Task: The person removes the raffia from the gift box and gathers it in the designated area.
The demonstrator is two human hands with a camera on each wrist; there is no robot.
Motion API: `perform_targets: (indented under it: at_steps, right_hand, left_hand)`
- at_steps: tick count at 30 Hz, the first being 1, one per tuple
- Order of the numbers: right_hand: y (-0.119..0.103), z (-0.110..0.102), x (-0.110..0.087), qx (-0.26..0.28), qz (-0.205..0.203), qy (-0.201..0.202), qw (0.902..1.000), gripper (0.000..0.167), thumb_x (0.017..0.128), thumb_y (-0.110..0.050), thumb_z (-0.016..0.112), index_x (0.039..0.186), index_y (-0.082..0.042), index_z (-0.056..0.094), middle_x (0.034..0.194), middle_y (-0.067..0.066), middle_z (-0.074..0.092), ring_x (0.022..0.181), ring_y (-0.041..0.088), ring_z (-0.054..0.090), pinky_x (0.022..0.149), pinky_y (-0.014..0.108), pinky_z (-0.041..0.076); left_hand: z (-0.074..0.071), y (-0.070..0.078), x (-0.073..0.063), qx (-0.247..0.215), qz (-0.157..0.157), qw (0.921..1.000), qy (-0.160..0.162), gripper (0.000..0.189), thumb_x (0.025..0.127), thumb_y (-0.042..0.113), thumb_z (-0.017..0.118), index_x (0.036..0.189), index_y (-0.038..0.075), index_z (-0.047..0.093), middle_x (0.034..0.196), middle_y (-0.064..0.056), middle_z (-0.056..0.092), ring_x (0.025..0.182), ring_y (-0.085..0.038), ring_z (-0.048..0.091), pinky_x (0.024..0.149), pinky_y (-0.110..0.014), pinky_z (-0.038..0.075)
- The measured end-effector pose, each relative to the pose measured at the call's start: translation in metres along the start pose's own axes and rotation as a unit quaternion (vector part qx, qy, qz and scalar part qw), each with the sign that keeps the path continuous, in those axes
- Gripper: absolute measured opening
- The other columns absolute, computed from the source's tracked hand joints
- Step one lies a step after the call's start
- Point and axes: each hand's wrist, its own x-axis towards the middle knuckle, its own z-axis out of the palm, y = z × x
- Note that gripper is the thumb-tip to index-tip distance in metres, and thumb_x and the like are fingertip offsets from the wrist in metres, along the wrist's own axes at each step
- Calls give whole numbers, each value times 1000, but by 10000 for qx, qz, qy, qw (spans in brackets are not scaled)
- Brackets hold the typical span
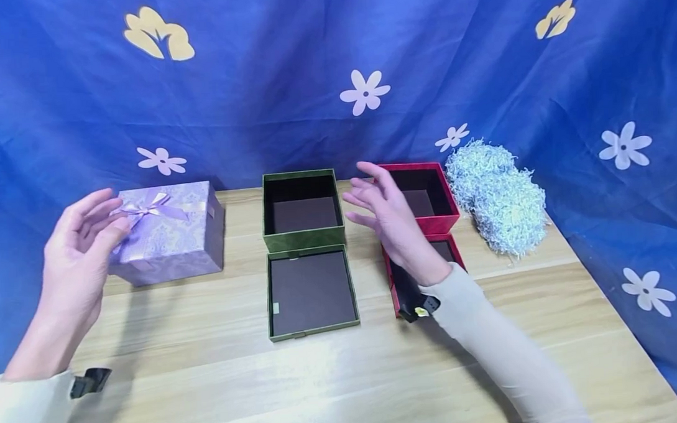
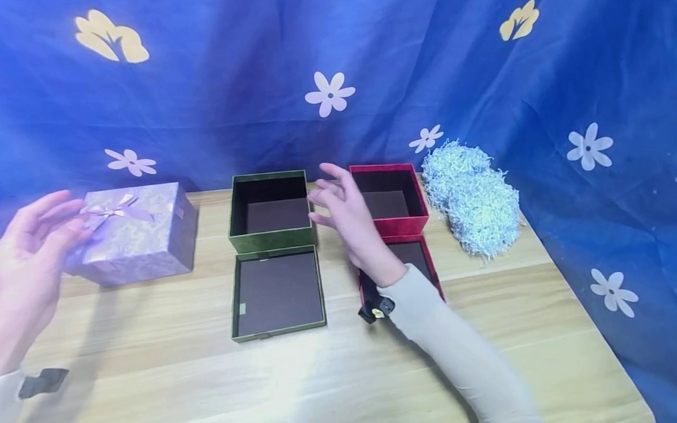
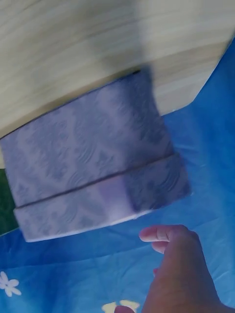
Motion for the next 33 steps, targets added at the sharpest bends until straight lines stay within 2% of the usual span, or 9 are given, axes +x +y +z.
perform_targets:
  at_steps: [3,7,9,11,14,18,20,27,33]
  right_hand:
    - [6,19,4,125,78,-163,9998,57,107,-8,57,162,-7,43,148,20,53,133,41,62,101,47,59]
    - [13,43,9,212,223,-403,9987,55,109,-7,54,163,-6,42,146,19,54,132,38,63,101,45,59]
    - [17,54,10,268,308,-545,9977,55,109,-6,53,163,-6,41,147,21,53,134,41,61,102,45,58]
    - [22,65,11,311,423,-676,9963,56,109,-6,53,163,-7,42,152,24,50,134,41,60,103,45,58]
    - [27,83,11,301,562,-800,9948,56,107,-5,55,162,-9,45,157,27,47,138,43,56,105,46,56]
    - [33,108,10,180,638,-876,9940,58,104,-5,61,160,-12,50,150,16,54,133,31,60,106,47,55]
    - [37,119,12,104,671,-930,9933,57,104,-7,63,159,-15,52,143,8,57,127,21,62,106,46,56]
    - [62,156,22,-72,1074,-897,9901,48,106,-12,64,152,-24,57,133,2,63,125,18,63,99,43,58]
    - [85,185,28,-963,1007,-351,9896,50,106,-18,66,154,-29,59,151,-3,57,136,11,53,107,40,50]
  left_hand:
    - [-8,-1,2,155,-21,9977,655,44,101,-18,64,143,-4,66,130,-11,68,112,-16,67,84,-15,56]
    - [-17,-2,6,557,-227,9846,1641,34,100,-12,68,133,-4,73,122,-8,70,102,-14,65,71,-13,53]
    - [-25,-3,8,701,-409,9808,1774,31,101,-8,69,131,-2,75,119,-6,71,102,-13,63,68,-13,51]
    - [-34,-4,11,578,-660,9835,1579,30,104,-7,67,131,1,76,116,-3,71,102,-10,62,67,-13,51]
    - [-48,-5,15,79,-1218,9878,965,31,108,-4,62,133,7,76,113,0,70,101,-9,59,67,-14,48]
    - [-66,-10,24,-467,-2027,9774,374,35,112,0,55,135,18,74,113,0,66,95,-12,57,65,-22,43]
    - [-73,-13,29,-607,-2250,9723,187,38,113,0,53,138,21,72,110,-1,65,91,-13,60,64,-24,42]
    - [-91,-22,43,-1641,-2535,9521,-480,50,112,-10,39,140,16,72,100,-11,65,75,-21,65,66,-31,56]
    - [-98,-30,49,-2006,-2526,9422,-907,56,111,-14,32,146,9,70,111,-14,69,84,-25,70,72,-34,60]
